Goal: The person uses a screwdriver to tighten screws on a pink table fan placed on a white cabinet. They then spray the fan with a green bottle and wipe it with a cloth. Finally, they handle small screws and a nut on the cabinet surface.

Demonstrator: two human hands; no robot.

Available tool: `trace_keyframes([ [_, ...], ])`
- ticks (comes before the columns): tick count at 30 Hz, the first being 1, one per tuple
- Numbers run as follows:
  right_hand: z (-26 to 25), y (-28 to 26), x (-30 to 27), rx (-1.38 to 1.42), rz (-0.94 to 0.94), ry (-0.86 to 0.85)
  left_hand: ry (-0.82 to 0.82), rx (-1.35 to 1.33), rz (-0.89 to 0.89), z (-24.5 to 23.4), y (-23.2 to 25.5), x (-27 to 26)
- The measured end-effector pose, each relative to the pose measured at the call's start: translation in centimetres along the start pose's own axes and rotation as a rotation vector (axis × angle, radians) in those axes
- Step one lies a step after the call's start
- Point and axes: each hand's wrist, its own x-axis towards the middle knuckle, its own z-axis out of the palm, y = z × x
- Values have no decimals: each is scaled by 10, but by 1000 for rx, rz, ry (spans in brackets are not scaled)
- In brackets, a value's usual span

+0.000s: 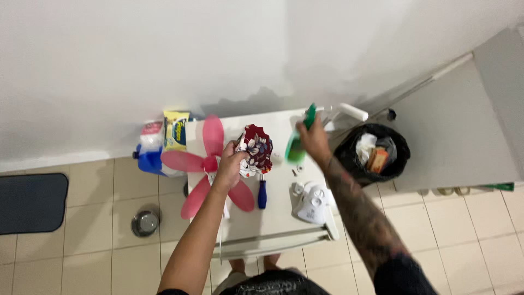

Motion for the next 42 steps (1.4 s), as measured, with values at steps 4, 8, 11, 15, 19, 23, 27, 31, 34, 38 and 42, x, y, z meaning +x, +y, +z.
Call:
trace_keyframes([
  [4,5,33,25,93,-132,80,-23,-12,112,-8,-11,-21],
  [8,19,51,22,90,-238,184,44,-106,7,-19,-17,-34],
  [11,20,55,22,44,-233,192,57,-96,-12,-27,-24,-42],
  [15,15,48,20,-17,-203,179,42,-104,3,-30,-28,-47],
  [19,12,44,12,-56,-185,148,39,-129,-32,-24,-26,-57],
  [23,10,37,8,-25,-158,78,11,-129,-85,-29,-21,-73],
  [27,2,27,-1,-134,-211,173,-7,-224,-94,-52,-23,-99],
  [31,16,26,-47,-224,-299,460,-98,-351,46,-95,-16,-127],
  [34,60,21,-95,-29,-289,377,192,-351,14,-133,5,-149],
  [38,157,0,-143,150,-114,-196,334,-330,271,-166,14,-159],
  [42,224,-27,-173,7,-167,-324,413,-297,248,-186,-7,-144],
])
